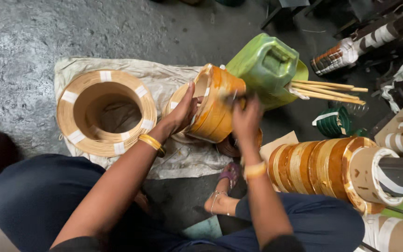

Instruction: The person sits on the floor and applies a brownish-orange finish to cylindrical wooden rings using a brush. They dip the brush into a container, coat the exterior and interior surfaces of each ring, and place the finished pieces aside.

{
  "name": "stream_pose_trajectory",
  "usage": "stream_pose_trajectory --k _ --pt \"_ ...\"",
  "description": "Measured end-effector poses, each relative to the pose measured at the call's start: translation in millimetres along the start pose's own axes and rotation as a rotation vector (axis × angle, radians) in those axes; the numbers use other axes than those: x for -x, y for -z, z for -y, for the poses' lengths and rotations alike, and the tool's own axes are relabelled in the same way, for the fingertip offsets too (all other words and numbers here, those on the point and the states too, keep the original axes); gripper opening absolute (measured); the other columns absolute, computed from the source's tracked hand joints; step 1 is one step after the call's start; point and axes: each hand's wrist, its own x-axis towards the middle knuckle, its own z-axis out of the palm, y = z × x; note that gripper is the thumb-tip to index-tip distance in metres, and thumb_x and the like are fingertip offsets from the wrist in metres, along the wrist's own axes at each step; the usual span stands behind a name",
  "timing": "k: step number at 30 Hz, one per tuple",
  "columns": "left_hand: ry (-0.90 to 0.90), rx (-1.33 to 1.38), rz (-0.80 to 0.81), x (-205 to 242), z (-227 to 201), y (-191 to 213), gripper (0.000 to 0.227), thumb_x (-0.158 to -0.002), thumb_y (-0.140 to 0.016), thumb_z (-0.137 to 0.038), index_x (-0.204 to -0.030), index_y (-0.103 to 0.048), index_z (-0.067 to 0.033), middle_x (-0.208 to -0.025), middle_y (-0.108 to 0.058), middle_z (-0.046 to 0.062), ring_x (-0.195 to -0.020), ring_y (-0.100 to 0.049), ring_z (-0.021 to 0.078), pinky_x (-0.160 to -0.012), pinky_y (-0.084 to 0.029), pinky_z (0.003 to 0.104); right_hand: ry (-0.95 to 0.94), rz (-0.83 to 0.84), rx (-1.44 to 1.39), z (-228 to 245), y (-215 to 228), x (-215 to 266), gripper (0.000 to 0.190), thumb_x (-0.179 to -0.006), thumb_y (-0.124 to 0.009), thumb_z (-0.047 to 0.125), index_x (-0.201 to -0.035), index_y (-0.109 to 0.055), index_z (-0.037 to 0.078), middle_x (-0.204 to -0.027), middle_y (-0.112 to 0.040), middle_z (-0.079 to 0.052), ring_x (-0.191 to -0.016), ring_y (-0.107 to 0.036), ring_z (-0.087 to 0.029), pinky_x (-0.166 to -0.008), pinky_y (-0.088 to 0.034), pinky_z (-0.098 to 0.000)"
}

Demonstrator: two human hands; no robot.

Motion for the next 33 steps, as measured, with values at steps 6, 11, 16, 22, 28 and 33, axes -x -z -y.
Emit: stream_pose_trajectory --k 6,11,16,22,28,33 --pt "0.017 0.033 -0.061 -13.6 9.1 16.7 0.112 -0.091 -0.020 -0.085 -0.144 -0.051 0.0088 -0.124 -0.070 0.016 -0.109 -0.067 0.0229 -0.096 -0.054 0.037 0.014 0.142 0.035 26.5 -30.1 -125.0 0.039 -0.085 -0.083 0.029 -0.107 -0.069 -0.001 -0.104 -0.072 -0.020 -0.096 -0.067 -0.041 -0.086 -0.052 -0.0495" --pt "-0.001 0.215 -0.043 -10.9 1.4 21.4 0.111 -0.098 -0.020 -0.092 -0.130 -0.060 0.0067 -0.090 -0.072 0.008 -0.066 -0.061 0.0146 -0.064 -0.055 0.029 0.469 0.004 -0.034 76.6 16.7 41.5 0.025 -0.087 -0.062 -0.001 -0.110 -0.072 0.003 -0.105 -0.072 -0.014 -0.099 -0.071 -0.035 -0.089 -0.057 -0.0463" --pt "0.172 0.119 -0.156 -6.4 -7.1 10.5 0.106 -0.082 -0.018 -0.087 -0.126 -0.052 0.0036 -0.088 -0.073 0.016 -0.071 -0.066 0.0206 -0.069 -0.057 0.034 0.408 0.158 -0.052 69.5 25.3 97.4 0.028 -0.083 -0.061 -0.002 -0.107 -0.074 0.003 -0.103 -0.077 -0.011 -0.099 -0.074 -0.028 -0.091 -0.060 -0.0409" --pt "0.138 -0.012 -0.301 -15.2 12.8 25.3 0.109 -0.087 -0.020 -0.087 -0.140 -0.049 0.0045 -0.091 -0.070 0.014 -0.076 -0.063 0.0174 -0.075 -0.055 0.033 -0.044 0.149 0.154 -15.3 -35.4 -89.2 0.046 -0.086 -0.080 0.036 -0.112 -0.066 0.000 -0.111 -0.069 -0.027 -0.106 -0.062 -0.047 -0.091 -0.048 -0.0545" --pt "0.042 -0.361 -0.390 -32.6 -0.4 24.3 0.107 -0.089 -0.022 -0.086 -0.144 -0.054 0.0003 -0.102 -0.064 0.012 -0.079 -0.056 0.0193 -0.070 -0.046 0.035 0.075 0.065 0.053 -37.2 -21.8 -111.4 0.036 -0.084 -0.083 0.025 -0.101 -0.069 -0.003 -0.096 -0.070 -0.026 -0.089 -0.065 -0.048 -0.077 -0.051 -0.0532" --pt "-0.051 -0.389 -0.347 -30.4 -18.3 -16.8 0.081 -0.091 -0.045 -0.067 -0.141 -0.056 -0.0032 -0.108 -0.072 0.016 -0.089 -0.066 0.0230 -0.078 -0.051 0.037 0.268 -0.042 0.242 2.8 58.2 47.6 0.022 -0.087 -0.066 0.000 -0.107 -0.068 0.007 -0.104 -0.073 -0.015 -0.097 -0.070 -0.035 -0.081 -0.056 -0.0451"
